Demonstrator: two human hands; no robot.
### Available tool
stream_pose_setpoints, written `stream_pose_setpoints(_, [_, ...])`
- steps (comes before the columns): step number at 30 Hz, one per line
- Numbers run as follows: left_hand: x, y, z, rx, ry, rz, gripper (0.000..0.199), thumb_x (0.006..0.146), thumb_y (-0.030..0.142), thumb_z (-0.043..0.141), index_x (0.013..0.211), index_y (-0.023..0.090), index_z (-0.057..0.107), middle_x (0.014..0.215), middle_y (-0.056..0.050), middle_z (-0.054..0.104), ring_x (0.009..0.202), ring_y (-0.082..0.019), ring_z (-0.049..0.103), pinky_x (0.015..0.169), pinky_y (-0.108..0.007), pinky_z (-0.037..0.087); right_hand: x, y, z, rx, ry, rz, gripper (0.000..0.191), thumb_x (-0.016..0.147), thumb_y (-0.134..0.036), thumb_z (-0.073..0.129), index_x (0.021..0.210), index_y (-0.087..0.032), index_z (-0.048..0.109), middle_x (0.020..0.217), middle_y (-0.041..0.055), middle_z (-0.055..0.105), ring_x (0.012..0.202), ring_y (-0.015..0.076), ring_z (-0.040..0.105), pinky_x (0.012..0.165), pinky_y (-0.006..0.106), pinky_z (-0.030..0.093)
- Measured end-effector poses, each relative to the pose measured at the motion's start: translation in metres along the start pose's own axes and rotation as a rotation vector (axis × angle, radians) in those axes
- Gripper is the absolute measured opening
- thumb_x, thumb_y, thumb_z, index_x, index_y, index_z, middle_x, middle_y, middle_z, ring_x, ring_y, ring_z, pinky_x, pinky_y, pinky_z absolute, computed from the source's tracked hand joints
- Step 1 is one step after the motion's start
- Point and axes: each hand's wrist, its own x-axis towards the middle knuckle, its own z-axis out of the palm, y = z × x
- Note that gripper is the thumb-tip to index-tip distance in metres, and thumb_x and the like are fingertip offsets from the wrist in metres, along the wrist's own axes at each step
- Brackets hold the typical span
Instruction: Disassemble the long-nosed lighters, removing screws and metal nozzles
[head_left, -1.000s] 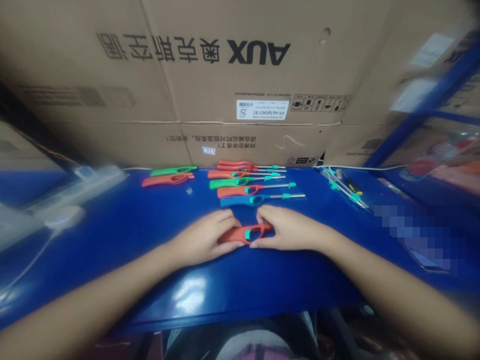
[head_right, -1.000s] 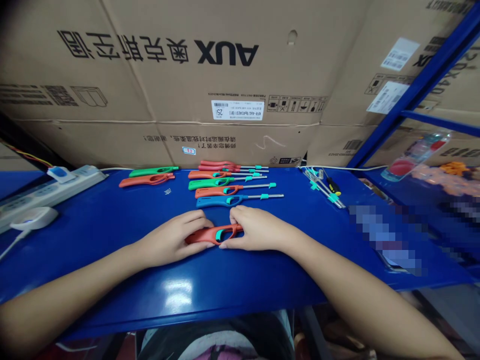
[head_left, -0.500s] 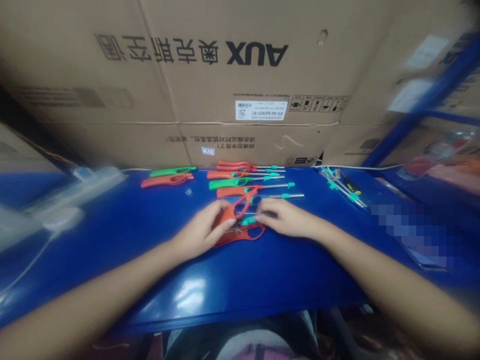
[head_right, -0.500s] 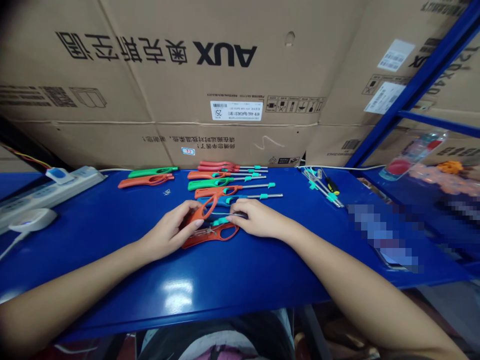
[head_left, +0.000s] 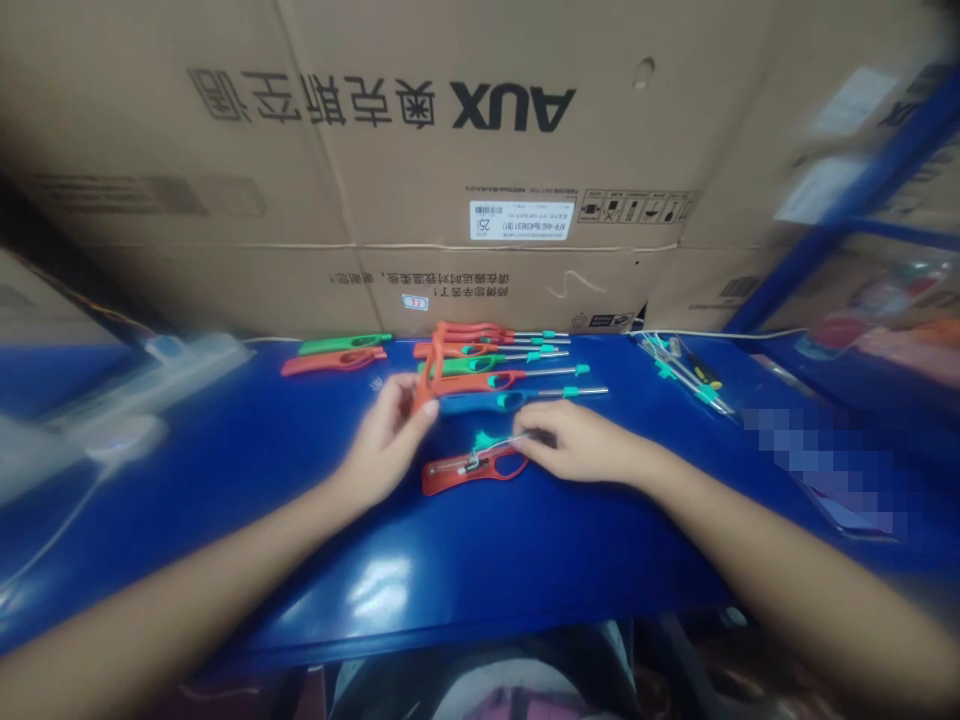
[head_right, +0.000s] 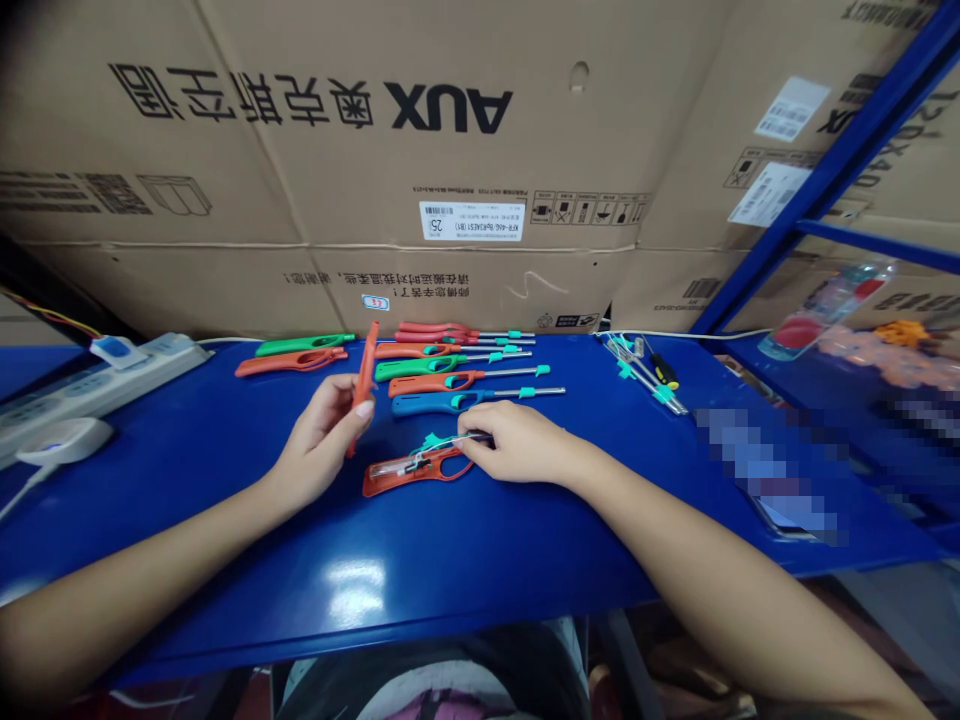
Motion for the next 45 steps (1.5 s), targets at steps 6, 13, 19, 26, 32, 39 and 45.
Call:
stream_pose_setpoints(6, [-0.003, 0.004, 0.0, 0.257, -0.19, 0.005, 0.023, 0.084, 0.032, 0.065, 0.08, 0.02, 0.045, 0.068, 0.007, 0.041, 0.06, -0.01, 0.038, 0.058, -0.023, 0.035, -0.002, -0.002, 0.0, 0.011, 0.015, -0.035, 0.015, 0.095, -0.028, 0.058, 0.088, -0.019, 0.068, 0.084, 0.0018, 0.069, 0.074, 0.0145, 0.058, 0.068, 0.026, 0.04])
stream_pose_setpoints(13, [0.0, 0.004, 0.005, 0.309, -0.368, 0.177, 0.036, 0.082, 0.045, 0.075, 0.106, 0.019, 0.067, 0.102, -0.006, 0.068, 0.089, -0.02, 0.063, 0.079, -0.031, 0.05, -0.003, -0.003, -0.004, 0.052, 0.152, -0.13, 0.015, 0.096, -0.025, 0.055, 0.089, -0.019, 0.067, 0.084, 0.0028, 0.069, 0.077, 0.0153, 0.059, 0.074, 0.028, 0.044])
stream_pose_setpoints(19, [0.004, 0.008, -0.001, 0.272, -0.357, 0.153, 0.018, 0.087, 0.034, 0.068, 0.084, 0.016, 0.068, 0.083, -0.004, 0.067, 0.074, -0.016, 0.061, 0.069, -0.026, 0.047, -0.004, -0.003, -0.008, 0.083, 0.188, -0.158, 0.02, 0.096, -0.026, 0.055, 0.085, -0.018, 0.07, 0.082, 0.0035, 0.068, 0.071, 0.0141, 0.059, 0.067, 0.027, 0.044])
stream_pose_setpoints(26, [0.011, 0.022, -0.014, 0.243, -0.336, 0.13, 0.024, 0.085, 0.037, 0.069, 0.077, 0.014, 0.066, 0.076, -0.002, 0.065, 0.068, -0.014, 0.057, 0.064, -0.024, 0.043, -0.004, 0.0, -0.011, 0.142, 0.288, -0.231, 0.019, 0.094, -0.026, 0.057, 0.083, -0.019, 0.071, 0.075, 0.0022, 0.068, 0.065, 0.0136, 0.059, 0.061, 0.027, 0.044])
stream_pose_setpoints(32, [0.02, 0.009, -0.029, 0.231, -0.166, -0.104, 0.035, 0.075, 0.049, 0.077, 0.079, 0.014, 0.071, 0.07, 0.0, 0.064, 0.063, -0.014, 0.054, 0.06, -0.025, 0.04, -0.004, 0.013, -0.028, 0.244, 0.546, -0.04, 0.03, 0.095, -0.038, 0.055, 0.072, -0.02, 0.057, 0.068, 0.0, 0.056, 0.063, 0.0137, 0.051, 0.063, 0.029, 0.041])
stream_pose_setpoints(39, [0.006, 0.033, 0.004, -0.331, -0.211, -0.409, 0.036, 0.073, 0.038, 0.084, 0.097, 0.015, 0.069, 0.094, -0.006, 0.076, 0.072, -0.014, 0.065, 0.066, -0.024, 0.05, 0.002, -0.006, 0.001, 0.32, 0.437, -0.051, 0.023, 0.094, -0.038, 0.057, 0.081, -0.022, 0.047, 0.069, -0.0042, 0.046, 0.059, 0.011, 0.039, 0.055, 0.025, 0.034])
stream_pose_setpoints(45, [-0.01, 0.035, 0.022, -0.495, -0.244, -0.45, 0.03, 0.076, 0.034, 0.084, 0.096, 0.016, 0.07, 0.088, -0.001, 0.072, 0.081, -0.013, 0.067, 0.079, -0.024, 0.051, 0.0, -0.024, 0.021, 0.285, 0.319, -0.07, 0.017, 0.092, -0.03, 0.057, 0.08, -0.022, 0.048, 0.069, -0.0041, 0.05, 0.056, 0.0098, 0.042, 0.054, 0.024, 0.034])
